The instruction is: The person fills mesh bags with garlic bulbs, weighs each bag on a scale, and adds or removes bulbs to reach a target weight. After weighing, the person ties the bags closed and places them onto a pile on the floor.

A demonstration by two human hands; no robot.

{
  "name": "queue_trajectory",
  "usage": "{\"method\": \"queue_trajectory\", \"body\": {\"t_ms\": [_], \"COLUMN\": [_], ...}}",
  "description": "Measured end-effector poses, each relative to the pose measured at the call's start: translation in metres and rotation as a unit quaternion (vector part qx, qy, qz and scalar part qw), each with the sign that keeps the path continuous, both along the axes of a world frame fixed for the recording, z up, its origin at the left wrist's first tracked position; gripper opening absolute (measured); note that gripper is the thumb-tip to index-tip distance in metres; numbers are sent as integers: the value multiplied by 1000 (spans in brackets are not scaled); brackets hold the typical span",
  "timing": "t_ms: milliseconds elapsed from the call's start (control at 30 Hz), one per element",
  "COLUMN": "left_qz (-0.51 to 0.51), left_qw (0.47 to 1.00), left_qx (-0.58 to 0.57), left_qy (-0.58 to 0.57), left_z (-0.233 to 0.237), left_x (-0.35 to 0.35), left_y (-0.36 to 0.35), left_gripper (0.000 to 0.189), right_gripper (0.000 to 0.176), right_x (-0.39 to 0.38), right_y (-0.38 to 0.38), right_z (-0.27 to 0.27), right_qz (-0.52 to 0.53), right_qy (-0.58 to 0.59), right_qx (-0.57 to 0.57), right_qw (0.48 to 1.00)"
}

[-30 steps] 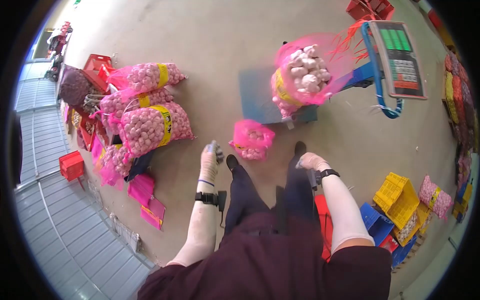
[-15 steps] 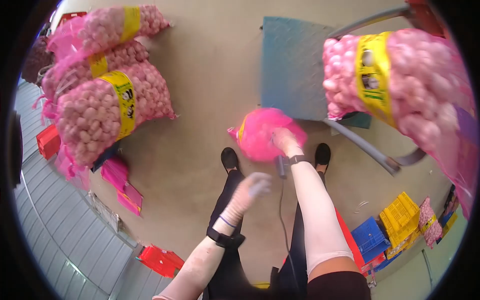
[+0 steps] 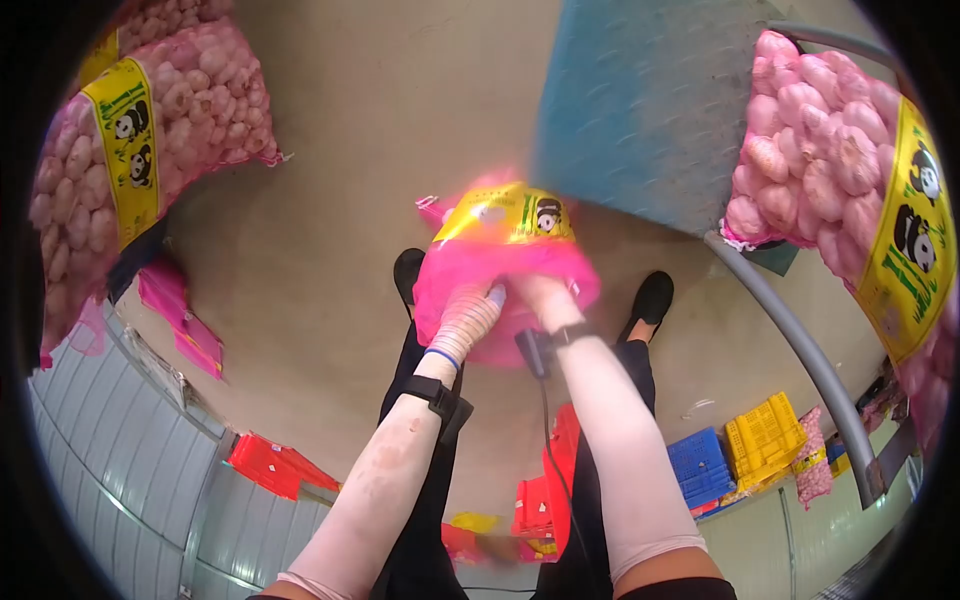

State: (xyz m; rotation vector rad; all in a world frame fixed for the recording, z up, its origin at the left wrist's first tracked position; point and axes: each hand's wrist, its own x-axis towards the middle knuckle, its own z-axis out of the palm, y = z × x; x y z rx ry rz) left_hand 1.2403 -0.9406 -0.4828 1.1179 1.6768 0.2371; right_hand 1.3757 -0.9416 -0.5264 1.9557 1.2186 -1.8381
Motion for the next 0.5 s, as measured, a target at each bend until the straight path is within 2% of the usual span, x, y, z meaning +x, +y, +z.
{"method": "queue_trajectory", "body": {"t_ms": [67,133,167,267,300,333,367,400,433,467,500], "left_qz": [-4,-40,-39,89,92,123,152,156,11,-134,-128], "left_qw": [1000,979,979,982,982,985,983,983,995,982,983], "left_qx": [-12,-199,-198,-117,-119,-60,-3,-10,-69,-123,-120], "left_qy": [6,12,5,-119,-117,-109,-99,-99,-77,-55,-55], "left_z": [-12,-20,-21,-36,-62,-93,-88,-82,-80,-73,-87], "left_x": [3,10,9,-2,-2,0,-2,-1,-1,-1,5], "left_y": [-6,-7,-5,-10,-37,-75,-81,-85,-84,-73,-84], "left_gripper": [30,34,34,38,38,38,37,37,36,36,36], "right_gripper": [34,34,34,33,33,33,33,33,33,32,32], "right_x": [2,13,19,24,23,22,20,21,23,25,27], "right_y": [-3,0,1,4,2,-3,-11,-18,-20,-19,-16], "right_z": [-4,-7,-9,-11,-12,-14,-14,-12,-12,-12,-12], "right_qz": [-4,-10,-14,-26,-29,-31,-33,-35,-38,-40,-39], "right_qy": [1,-6,-9,-8,-3,3,9,11,13,14,17], "right_qx": [-5,-4,-5,-5,-8,-14,-24,-32,-36,-36,-35], "right_qw": [1000,1000,1000,1000,1000,999,999,999,999,998,998]}}
